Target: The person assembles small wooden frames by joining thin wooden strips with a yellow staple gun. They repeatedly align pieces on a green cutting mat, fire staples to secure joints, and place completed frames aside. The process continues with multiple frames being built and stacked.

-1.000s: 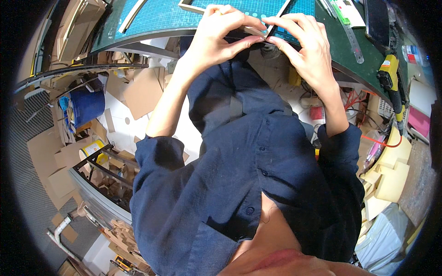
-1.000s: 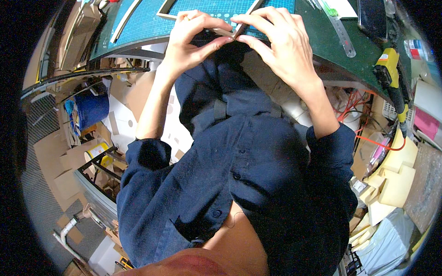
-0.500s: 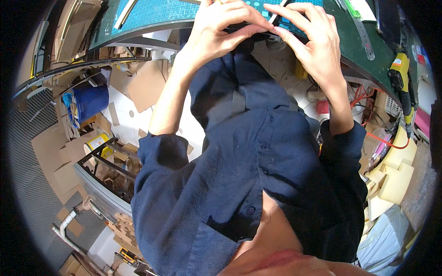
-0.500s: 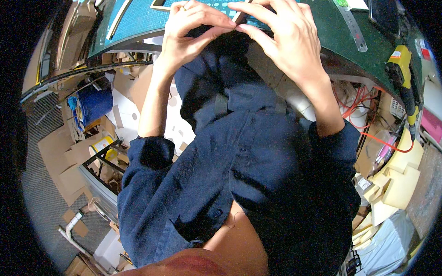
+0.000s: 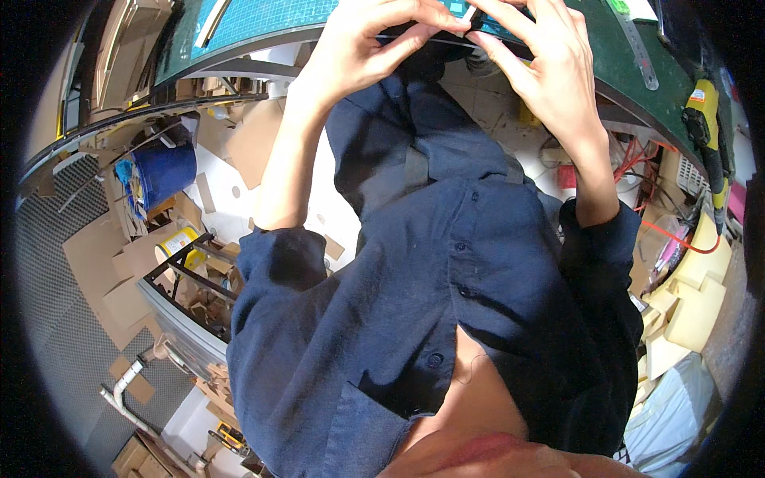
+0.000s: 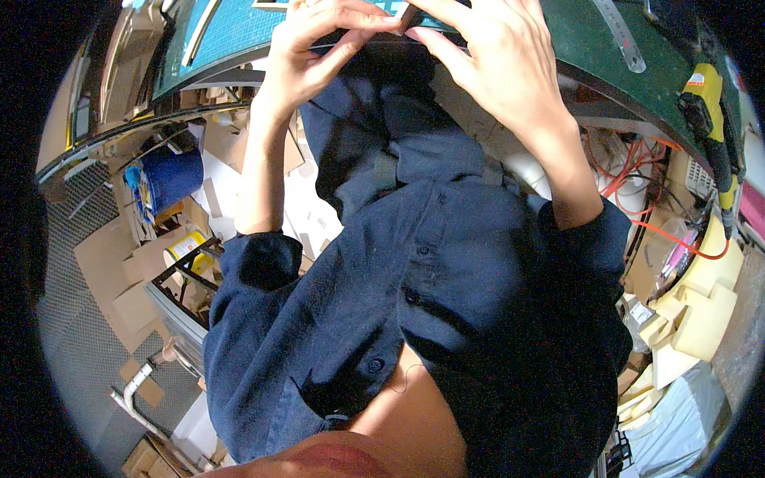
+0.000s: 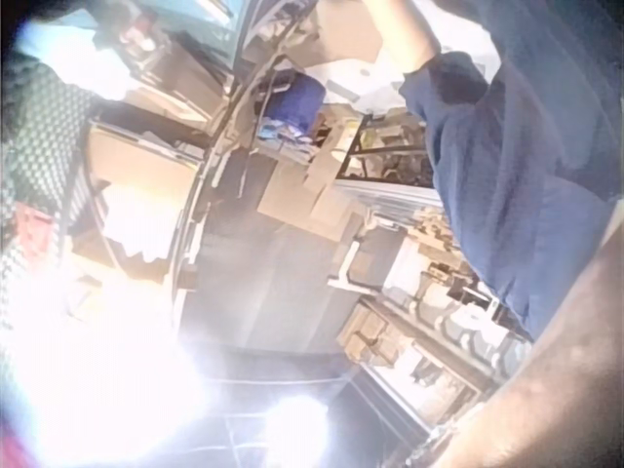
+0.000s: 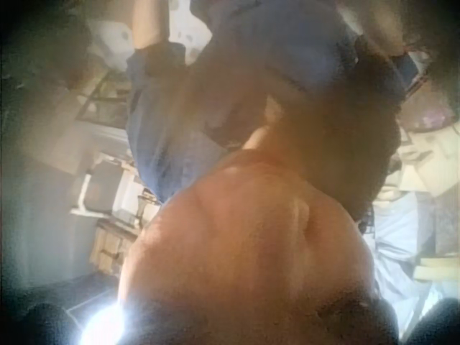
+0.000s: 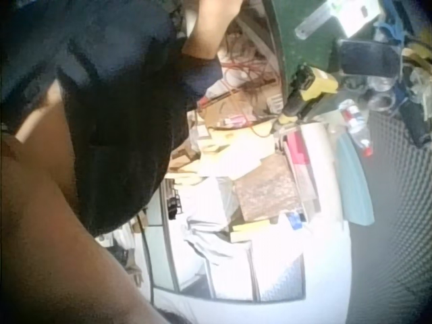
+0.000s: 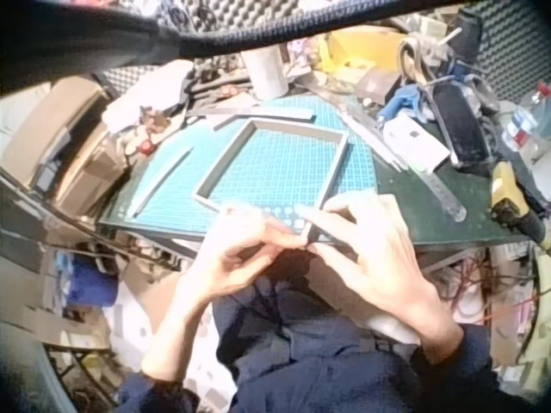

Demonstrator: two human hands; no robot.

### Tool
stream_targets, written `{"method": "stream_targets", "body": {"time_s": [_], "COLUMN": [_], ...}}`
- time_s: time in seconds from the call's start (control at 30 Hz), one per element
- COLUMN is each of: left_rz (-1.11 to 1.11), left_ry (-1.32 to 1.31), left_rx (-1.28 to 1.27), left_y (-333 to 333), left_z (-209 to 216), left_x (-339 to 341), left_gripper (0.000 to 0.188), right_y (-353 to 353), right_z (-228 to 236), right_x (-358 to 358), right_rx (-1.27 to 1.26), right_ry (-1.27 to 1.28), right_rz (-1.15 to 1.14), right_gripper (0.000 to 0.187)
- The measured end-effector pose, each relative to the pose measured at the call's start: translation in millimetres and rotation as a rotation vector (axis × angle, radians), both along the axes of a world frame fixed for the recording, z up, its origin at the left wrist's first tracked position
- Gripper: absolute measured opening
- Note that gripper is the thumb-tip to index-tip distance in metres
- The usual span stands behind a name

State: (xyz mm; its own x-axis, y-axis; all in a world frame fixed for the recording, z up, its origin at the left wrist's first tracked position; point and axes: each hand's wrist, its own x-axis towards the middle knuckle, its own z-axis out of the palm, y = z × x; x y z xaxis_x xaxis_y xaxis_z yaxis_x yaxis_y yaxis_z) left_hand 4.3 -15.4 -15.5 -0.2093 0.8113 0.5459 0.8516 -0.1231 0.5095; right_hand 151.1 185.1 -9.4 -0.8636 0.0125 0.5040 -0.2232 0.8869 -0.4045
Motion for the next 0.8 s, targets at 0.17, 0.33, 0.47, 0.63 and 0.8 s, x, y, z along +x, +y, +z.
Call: {"method": "stream_targets", "body": {"time_s": [0.17,0.33,0.47,0.63,0.8], "left_rz": [-0.014,-0.054,-0.042,-0.058,-0.043], "left_ry": [0.007,-0.063,-0.077,-0.134,-0.122], "left_rx": [0.011,0.045,0.03,0.034,0.021], "left_y": [1.8,5.6,4.2,4.2,4.3], "left_z": [4.0,3.5,2.6,4.2,2.7], "left_x": [0.0,-0.6,0.5,1.6,0.5], "left_gripper": [0.024,0.025,0.025,0.025,0.025], "right_y": [-2.4,-9.9,-26.7,-37.8,-36.7], "right_z": [4.7,9.5,-7.1,-19.3,-21.1], "right_x": [2.8,4.5,0.7,-5.3,-3.7], "right_rx": [-0.013,-0.057,-0.091,-0.088,-0.104], "right_ry": [-0.002,0.058,0.203,0.265,0.243], "right_rz": [0.018,-0.022,-0.125,-0.192,-0.187], "right_gripper": [0.047,0.055,0.049,0.042,0.043]}}
